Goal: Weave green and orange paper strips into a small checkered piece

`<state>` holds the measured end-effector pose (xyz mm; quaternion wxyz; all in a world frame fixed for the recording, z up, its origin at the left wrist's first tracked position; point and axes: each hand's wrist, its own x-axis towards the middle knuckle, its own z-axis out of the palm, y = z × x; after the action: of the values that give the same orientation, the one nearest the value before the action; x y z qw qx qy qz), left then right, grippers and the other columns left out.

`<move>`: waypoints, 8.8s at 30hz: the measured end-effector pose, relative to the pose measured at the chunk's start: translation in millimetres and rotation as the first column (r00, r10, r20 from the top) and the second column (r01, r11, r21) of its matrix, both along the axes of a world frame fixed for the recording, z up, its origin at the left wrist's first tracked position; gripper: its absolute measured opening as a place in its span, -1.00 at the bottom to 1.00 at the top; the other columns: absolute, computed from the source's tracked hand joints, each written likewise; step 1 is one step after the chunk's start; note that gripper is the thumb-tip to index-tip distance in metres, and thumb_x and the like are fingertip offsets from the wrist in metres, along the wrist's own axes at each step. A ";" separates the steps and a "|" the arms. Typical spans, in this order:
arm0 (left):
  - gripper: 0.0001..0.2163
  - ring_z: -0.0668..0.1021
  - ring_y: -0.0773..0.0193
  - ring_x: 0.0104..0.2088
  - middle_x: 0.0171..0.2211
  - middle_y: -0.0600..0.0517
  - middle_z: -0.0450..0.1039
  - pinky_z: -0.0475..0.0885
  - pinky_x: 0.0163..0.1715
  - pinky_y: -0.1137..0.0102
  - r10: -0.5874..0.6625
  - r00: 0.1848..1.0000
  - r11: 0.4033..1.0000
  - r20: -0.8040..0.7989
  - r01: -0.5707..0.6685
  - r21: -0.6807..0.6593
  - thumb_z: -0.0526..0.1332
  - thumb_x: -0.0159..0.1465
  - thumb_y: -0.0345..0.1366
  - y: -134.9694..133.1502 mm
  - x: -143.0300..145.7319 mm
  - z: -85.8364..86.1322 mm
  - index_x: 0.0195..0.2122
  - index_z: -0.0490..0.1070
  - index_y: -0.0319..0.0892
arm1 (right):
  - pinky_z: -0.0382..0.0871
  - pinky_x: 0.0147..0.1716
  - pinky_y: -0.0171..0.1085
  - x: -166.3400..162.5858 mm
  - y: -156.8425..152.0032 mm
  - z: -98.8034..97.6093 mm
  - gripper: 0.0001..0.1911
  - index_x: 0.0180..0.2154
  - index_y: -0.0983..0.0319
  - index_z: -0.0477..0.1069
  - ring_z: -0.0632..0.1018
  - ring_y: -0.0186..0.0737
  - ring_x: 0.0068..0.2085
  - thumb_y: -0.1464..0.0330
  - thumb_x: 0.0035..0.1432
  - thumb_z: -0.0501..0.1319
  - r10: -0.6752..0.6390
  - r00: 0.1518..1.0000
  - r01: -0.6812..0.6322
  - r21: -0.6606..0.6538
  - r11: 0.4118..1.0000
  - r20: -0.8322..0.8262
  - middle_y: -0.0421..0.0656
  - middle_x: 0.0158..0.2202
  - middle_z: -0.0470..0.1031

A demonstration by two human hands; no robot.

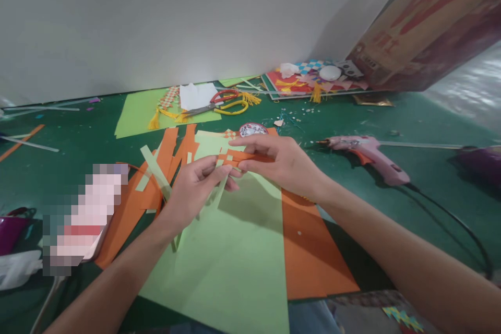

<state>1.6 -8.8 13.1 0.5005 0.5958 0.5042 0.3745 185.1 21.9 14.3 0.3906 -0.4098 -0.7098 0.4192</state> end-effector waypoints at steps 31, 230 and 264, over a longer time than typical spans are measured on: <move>-0.75 0.59 0.21 -0.33 -0.36 -0.01 0.55 0.50 -0.23 0.32 0.052 0.907 0.955 0.419 0.078 -0.287 0.23 0.21 -0.08 0.8 3.4 -4.0 -0.38 0.49 -0.18 | 0.32 0.04 -0.02 6.0 0.7 -0.9 -0.75 -0.37 0.00 0.52 0.56 -0.26 -0.28 0.38 0.25 0.10 -0.269 0.856 -0.206 0.769 0.604 0.441 -0.28 -0.47 0.56; -0.90 0.61 0.39 -0.45 -0.49 0.10 0.54 0.56 -0.30 0.53 0.264 0.913 0.964 0.313 -0.258 -0.059 0.35 0.13 -0.27 3.4 2.2 -10.1 -0.46 0.57 -0.18 | 0.17 -0.54 -0.33 -16.5 -4.9 -16.9 -0.80 -0.48 0.24 0.45 0.41 -0.41 -0.51 0.25 -0.06 0.35 -0.125 0.888 -0.150 -0.535 0.831 -0.442 -0.25 -0.52 0.41; -0.86 0.65 0.16 -0.39 -0.50 0.05 0.55 0.60 -0.29 0.35 0.199 0.970 0.980 0.138 -0.196 -0.037 0.35 0.08 -0.23 -1.5 7.6 -8.1 -0.52 0.51 -0.17 | 0.27 -0.17 -0.17 -18.0 -6.1 -9.5 -0.85 -0.53 0.18 0.36 0.44 -0.20 -0.24 0.34 0.03 0.28 -0.111 0.994 0.108 0.142 0.984 0.013 -0.17 -0.36 0.45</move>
<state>9.2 -10.3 4.9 0.5020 0.5090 0.5285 0.4579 167.0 15.8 4.7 0.4334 -0.4241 -0.7180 0.3416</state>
